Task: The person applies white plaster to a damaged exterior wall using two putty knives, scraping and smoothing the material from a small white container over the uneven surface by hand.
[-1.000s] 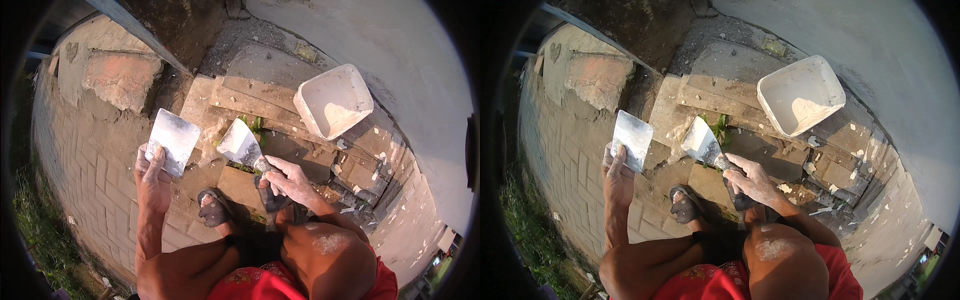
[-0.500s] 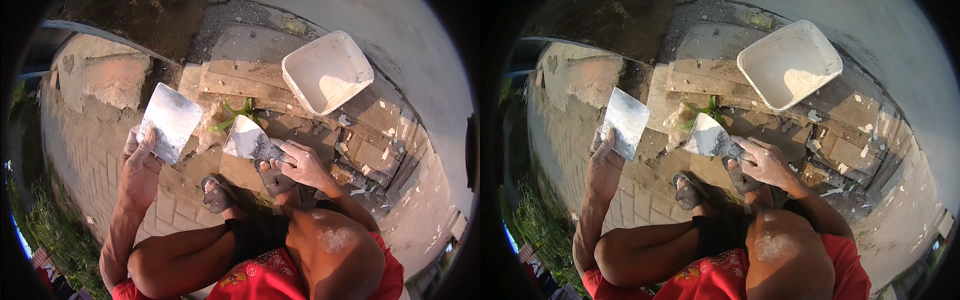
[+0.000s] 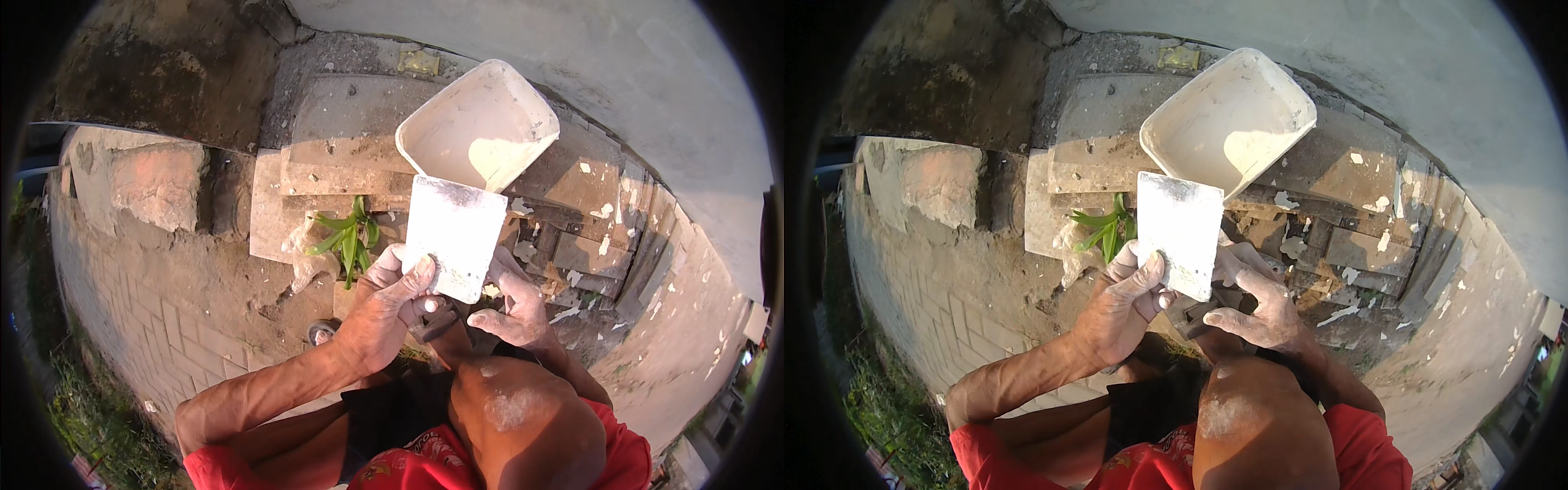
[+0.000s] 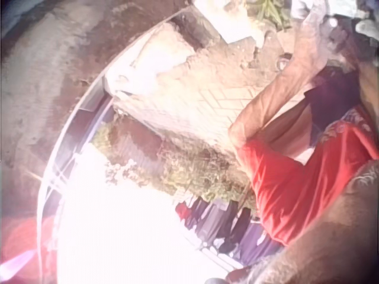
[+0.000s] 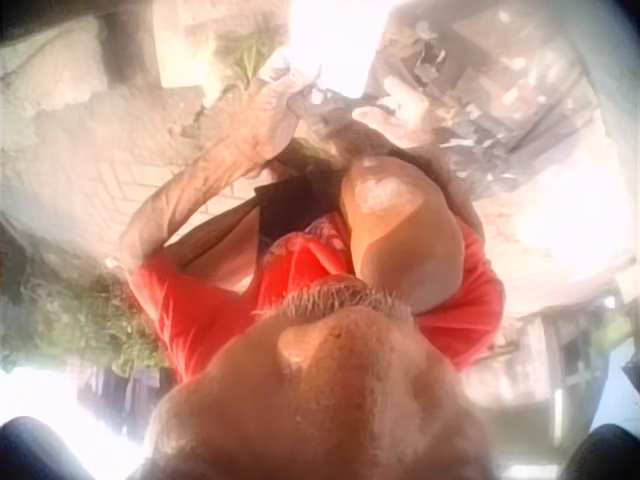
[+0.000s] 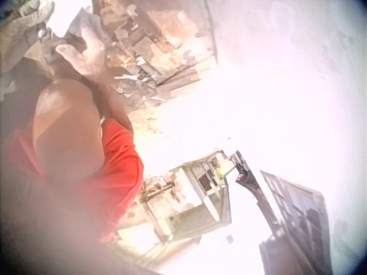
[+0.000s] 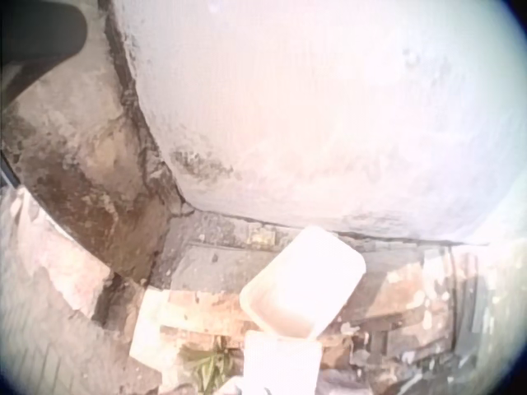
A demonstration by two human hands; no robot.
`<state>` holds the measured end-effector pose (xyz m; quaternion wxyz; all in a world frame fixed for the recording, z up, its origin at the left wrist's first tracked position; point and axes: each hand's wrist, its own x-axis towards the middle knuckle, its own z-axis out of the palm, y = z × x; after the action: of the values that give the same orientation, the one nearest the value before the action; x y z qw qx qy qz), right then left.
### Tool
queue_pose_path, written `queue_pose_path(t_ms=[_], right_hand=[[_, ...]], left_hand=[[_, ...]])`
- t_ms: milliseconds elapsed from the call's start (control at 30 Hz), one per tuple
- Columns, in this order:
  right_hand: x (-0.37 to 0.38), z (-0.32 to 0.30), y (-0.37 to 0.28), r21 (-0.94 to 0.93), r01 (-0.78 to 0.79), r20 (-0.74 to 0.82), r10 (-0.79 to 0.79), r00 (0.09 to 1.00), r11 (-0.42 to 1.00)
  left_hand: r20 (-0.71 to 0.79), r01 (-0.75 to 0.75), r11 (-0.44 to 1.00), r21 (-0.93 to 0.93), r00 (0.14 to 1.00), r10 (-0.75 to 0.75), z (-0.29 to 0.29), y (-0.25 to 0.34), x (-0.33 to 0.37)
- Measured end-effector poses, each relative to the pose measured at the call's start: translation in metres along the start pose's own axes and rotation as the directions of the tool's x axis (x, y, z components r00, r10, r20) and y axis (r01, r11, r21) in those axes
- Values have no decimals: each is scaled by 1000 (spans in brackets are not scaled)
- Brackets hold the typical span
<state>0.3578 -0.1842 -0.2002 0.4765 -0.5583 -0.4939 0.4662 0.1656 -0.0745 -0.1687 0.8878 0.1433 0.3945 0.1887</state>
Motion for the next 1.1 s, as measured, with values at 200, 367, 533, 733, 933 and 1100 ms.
queue_pose_path(t_ms=[200,367,533,733,933,1100], right_hand=[[-15,-1,-16,252,-25,-473,145,869,967],[59,-62,-50,-511,-119,-468,-160,869,851],[135,-90,-55,-967,178,155,-134,979,182],[172,-104,4,-947,322,321,-91,943,2],[172,-94,-36,-933,356,354,275,894,46],[192,-74,-32,-914,383,405,368,837,135]], left_hand=[[199,-15,999,43,980,6,53,-45,36],[-32,-373,868,328,914,405,27,-35,38],[-117,-407,804,434,859,498,8,0,80],[-57,-416,842,344,886,461,7,0,105],[-43,-477,820,317,856,515,17,-5,106],[-102,-448,821,353,854,510,-12,0,101]])
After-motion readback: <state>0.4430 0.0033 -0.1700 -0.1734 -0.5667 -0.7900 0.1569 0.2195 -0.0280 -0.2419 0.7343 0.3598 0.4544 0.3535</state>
